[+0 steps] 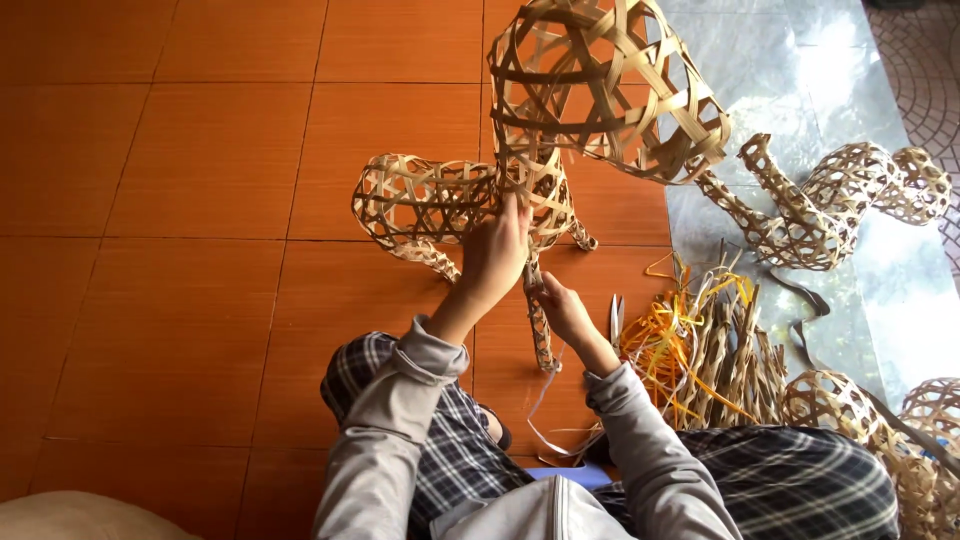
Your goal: Weaving bamboo strips to create a decorative deer figure.
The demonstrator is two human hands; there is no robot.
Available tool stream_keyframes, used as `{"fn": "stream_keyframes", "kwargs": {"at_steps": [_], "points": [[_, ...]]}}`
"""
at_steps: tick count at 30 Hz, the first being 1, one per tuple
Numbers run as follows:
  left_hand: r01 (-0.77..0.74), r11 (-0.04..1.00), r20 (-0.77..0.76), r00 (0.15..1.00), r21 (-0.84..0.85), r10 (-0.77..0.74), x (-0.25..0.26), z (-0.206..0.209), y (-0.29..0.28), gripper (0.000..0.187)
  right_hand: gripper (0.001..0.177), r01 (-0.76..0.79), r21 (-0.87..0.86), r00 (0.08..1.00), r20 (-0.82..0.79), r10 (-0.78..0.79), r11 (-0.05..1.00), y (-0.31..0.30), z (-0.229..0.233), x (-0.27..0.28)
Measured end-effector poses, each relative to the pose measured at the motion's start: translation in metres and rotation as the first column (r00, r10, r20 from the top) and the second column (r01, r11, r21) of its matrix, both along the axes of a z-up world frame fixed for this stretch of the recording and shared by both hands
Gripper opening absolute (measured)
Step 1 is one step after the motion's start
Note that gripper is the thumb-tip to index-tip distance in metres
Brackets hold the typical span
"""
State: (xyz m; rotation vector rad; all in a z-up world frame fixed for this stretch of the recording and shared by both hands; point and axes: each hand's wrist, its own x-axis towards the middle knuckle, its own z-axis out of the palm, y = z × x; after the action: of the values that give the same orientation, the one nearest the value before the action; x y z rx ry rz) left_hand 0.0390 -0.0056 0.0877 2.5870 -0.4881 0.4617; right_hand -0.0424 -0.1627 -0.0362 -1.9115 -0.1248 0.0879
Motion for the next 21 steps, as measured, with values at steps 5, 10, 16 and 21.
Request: {"fn": "stream_keyframes", "kwargs": {"at_steps": [5, 10, 16, 21], "points": [[-0.043, 0.842, -0.215, 0.973, -0.538, -0.087, -0.020, 0.031, -0.005, 0.035, 0.030, 0.001, -0.130, 0.989, 0.144, 0.018, 0.991, -0.007, 0.023, -0.001], [-0.088, 0.867, -0.214, 0.977, -0.490, -0.022, -0.025, 0.029, -0.008, 0.038, 0.024, 0.192, 0.075, 0.956, 0.212, -0.203, 0.979, -0.026, 0.058, -0.005], [-0.076, 0.940, -0.097, 0.994, -0.333, 0.046, -0.028, 0.014, -0.012, 0.037, 0.041, 0.002, 0.316, 0.957, 0.276, -0.094, 0.949, 0.019, 0.113, 0.016], [-0.058, 0.940, -0.093, 0.995, -0.336, 0.028, -0.029, 0.023, -0.008, 0.039, 0.031, -0.044, 0.483, 0.981, 0.187, -0.054, 0.874, 0.031, 0.101, 0.035]]}}
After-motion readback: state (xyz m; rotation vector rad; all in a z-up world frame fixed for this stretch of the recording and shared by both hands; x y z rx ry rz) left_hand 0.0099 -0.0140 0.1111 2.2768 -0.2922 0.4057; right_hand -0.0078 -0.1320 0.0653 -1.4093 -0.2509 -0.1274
